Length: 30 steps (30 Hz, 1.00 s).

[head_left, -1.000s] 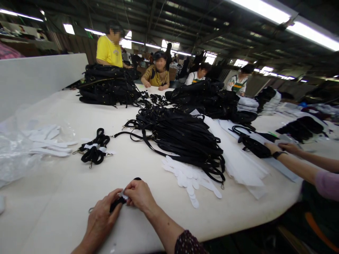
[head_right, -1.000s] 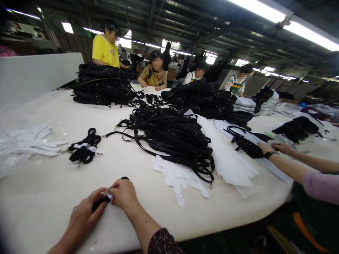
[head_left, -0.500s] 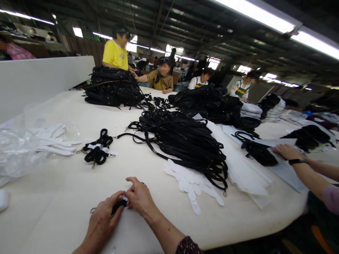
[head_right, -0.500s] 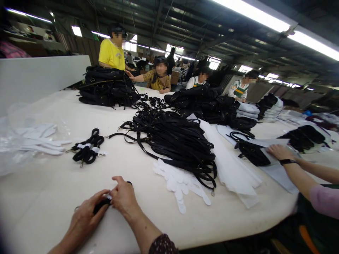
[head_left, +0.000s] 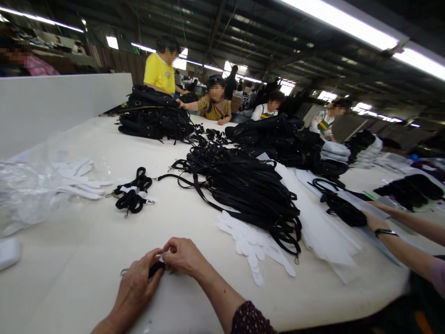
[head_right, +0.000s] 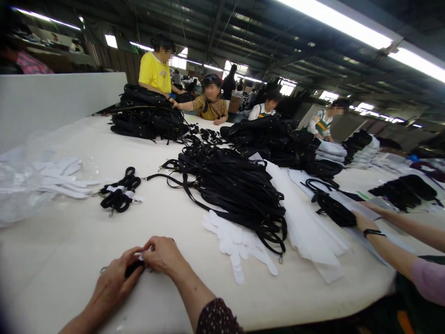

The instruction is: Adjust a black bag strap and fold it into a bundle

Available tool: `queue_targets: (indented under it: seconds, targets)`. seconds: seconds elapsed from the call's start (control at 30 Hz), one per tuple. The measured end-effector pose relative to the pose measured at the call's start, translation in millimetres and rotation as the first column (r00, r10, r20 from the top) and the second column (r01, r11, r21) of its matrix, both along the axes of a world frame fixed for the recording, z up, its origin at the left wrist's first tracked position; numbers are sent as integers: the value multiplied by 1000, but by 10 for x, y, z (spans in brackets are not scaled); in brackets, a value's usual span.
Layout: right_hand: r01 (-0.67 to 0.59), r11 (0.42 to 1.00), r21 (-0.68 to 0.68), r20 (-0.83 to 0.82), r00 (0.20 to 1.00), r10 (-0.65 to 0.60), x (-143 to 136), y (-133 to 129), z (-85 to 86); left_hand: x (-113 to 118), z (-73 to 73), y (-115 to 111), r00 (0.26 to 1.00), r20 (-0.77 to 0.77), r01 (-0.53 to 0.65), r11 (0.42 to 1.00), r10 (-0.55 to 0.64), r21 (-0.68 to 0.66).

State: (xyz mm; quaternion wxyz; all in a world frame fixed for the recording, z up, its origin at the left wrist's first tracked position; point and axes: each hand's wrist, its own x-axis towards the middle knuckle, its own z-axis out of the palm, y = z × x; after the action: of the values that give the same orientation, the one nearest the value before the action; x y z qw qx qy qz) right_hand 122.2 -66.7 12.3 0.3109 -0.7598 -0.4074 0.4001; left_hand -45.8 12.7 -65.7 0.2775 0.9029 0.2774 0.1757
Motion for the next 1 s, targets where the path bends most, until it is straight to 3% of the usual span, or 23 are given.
queue_targets:
  seconds: [0.33, 0.53, 0.7, 0.9, 1.0]
  targets:
    - [8, 994, 111, 321, 946, -43, -122, -53, -45, 13, -1, -28, 1000, 21, -5, 1000, 5, -2]
    - [70, 975, 209, 369, 918, -145, -190, -82, -49, 53, 24, -42, 999, 44, -7, 1000, 7, -15]
    - [107, 911, 399, 271, 935, -228, -174, -120, -51, 90, 100, -35, 1000, -22, 11, 999, -12, -34]
    - [28, 783, 621, 240, 945, -224, -172, -231, -42, 127, 226, 39, 993, -57, 96, 993, -100, -74]
    - [45, 728, 684, 176, 959, -224, -180, -340, 29, 125, 293, 61, 990, -81, 109, 987, -120, -120]
